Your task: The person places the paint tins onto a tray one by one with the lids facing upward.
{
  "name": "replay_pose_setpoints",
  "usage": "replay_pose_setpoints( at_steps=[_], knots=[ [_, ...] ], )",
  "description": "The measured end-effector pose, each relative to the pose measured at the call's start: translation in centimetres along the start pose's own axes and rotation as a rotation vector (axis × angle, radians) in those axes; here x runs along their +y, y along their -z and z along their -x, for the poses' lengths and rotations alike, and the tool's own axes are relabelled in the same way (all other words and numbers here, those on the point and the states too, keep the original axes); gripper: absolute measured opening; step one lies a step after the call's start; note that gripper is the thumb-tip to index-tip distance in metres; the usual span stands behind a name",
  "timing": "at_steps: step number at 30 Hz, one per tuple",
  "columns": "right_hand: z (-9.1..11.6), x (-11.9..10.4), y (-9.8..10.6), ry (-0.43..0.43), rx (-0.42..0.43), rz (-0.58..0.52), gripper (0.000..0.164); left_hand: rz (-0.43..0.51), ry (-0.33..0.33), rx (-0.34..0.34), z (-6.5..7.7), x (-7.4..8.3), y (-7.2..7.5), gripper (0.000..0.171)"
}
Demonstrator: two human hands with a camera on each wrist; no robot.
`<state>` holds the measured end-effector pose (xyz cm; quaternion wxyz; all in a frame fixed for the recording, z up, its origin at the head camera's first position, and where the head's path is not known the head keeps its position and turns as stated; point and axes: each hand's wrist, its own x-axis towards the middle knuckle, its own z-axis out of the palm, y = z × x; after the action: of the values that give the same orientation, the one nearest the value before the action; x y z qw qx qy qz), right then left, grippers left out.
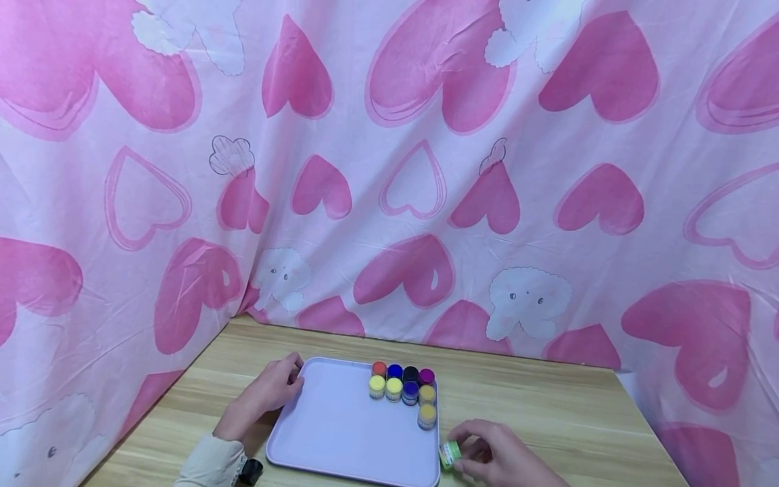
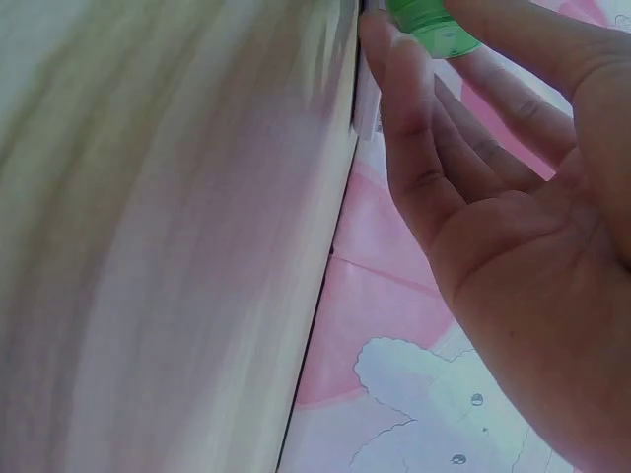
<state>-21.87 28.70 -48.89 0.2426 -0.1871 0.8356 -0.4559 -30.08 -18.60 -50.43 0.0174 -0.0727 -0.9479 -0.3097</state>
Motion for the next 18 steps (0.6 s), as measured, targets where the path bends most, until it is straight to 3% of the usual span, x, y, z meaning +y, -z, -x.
replay_pose_setpoints(
  at_steps=[6, 18],
  knots=[
    [-0.1, -0.7, 0.2, 0.044, 0.024, 0.027, 0.042, -0.002, -0.004, 0.004, 0.0, -0.1, 0.0, 0.018],
    [-0.9, -2.7, -0.2, 0.119, 0.116, 0.185, 0.038, -0.012, 0.012, -0.008, 0.0, 0.1, 0.0, 0.02]
  ],
)
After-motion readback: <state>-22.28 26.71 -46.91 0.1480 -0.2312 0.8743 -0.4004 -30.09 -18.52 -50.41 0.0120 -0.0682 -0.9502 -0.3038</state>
